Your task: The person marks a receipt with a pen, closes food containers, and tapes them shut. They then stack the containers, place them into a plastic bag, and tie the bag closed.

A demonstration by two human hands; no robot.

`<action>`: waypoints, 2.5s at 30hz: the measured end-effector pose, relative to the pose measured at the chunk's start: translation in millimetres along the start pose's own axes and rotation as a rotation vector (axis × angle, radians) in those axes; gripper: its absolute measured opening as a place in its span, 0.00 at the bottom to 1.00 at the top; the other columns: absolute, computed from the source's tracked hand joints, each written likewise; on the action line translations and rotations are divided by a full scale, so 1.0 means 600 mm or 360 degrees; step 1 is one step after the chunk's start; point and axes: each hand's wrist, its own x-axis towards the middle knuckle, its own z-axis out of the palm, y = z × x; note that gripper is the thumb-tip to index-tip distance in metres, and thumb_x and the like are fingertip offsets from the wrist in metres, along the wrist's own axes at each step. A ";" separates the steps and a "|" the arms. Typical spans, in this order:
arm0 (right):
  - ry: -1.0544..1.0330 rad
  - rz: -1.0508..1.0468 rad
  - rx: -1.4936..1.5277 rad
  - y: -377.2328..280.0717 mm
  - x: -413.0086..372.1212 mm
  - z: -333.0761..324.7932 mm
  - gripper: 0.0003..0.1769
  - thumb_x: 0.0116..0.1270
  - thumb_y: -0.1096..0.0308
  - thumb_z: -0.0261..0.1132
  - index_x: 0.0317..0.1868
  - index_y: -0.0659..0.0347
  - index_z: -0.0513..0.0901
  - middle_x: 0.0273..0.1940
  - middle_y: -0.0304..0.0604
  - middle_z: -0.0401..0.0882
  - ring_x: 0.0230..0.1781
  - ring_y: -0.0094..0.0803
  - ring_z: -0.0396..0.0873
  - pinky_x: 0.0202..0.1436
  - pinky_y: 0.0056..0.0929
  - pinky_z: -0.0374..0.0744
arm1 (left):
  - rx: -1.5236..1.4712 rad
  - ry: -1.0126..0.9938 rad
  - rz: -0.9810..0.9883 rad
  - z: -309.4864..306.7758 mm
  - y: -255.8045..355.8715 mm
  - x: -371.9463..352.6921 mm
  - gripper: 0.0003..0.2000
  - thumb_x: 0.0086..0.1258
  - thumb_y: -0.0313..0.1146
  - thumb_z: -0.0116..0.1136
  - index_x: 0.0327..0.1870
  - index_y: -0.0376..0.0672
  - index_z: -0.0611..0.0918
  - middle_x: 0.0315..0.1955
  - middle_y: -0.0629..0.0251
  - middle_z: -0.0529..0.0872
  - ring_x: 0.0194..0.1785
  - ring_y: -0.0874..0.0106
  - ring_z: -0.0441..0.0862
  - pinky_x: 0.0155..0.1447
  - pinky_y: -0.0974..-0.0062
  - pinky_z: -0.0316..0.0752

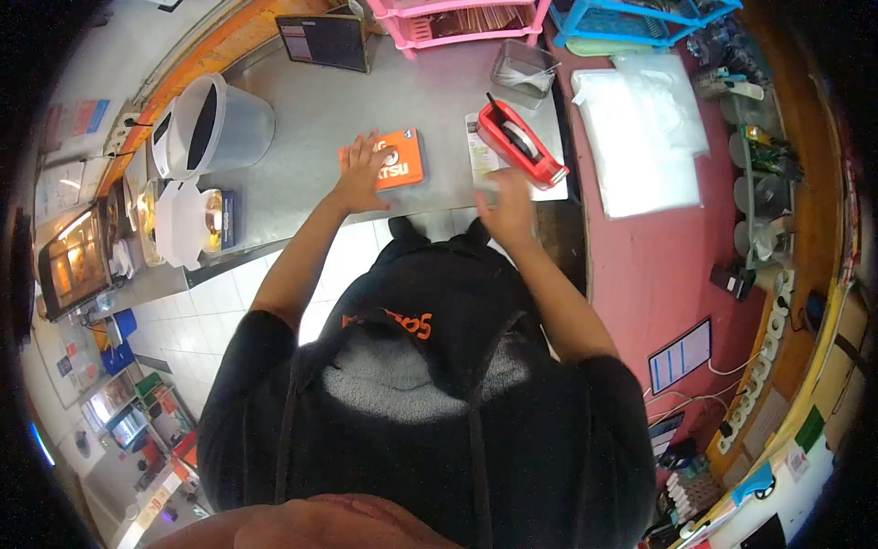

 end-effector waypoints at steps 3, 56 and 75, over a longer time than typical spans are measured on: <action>0.0149 0.0380 -0.0434 0.035 0.032 -0.077 0.38 0.40 0.71 0.79 0.54 0.64 0.71 0.51 0.54 0.72 0.52 0.54 0.71 0.55 0.46 0.70 | -0.0474 0.0345 0.0279 0.015 0.061 0.037 0.41 0.49 0.51 0.73 0.65 0.45 0.68 0.60 0.48 0.73 0.66 0.49 0.68 0.65 0.53 0.64; -0.0615 0.0622 -0.0001 -0.057 0.126 0.131 0.07 0.64 0.66 0.65 0.36 0.62 0.81 0.28 0.46 0.79 0.30 0.33 0.77 0.37 0.31 0.75 | -0.0592 -0.0004 0.0093 0.046 -0.178 0.021 0.41 0.49 0.54 0.71 0.70 0.65 0.70 0.74 0.53 0.54 0.76 0.52 0.52 0.75 0.53 0.49; -0.0674 0.0294 -0.0535 -0.117 0.134 0.248 0.50 0.38 0.54 0.81 0.65 0.50 0.71 0.63 0.51 0.68 0.64 0.51 0.65 0.64 0.54 0.66 | -0.0362 0.0308 0.0263 0.035 -0.291 -0.144 0.22 0.61 0.50 0.63 0.55 0.53 0.81 0.71 0.58 0.64 0.73 0.54 0.58 0.72 0.49 0.53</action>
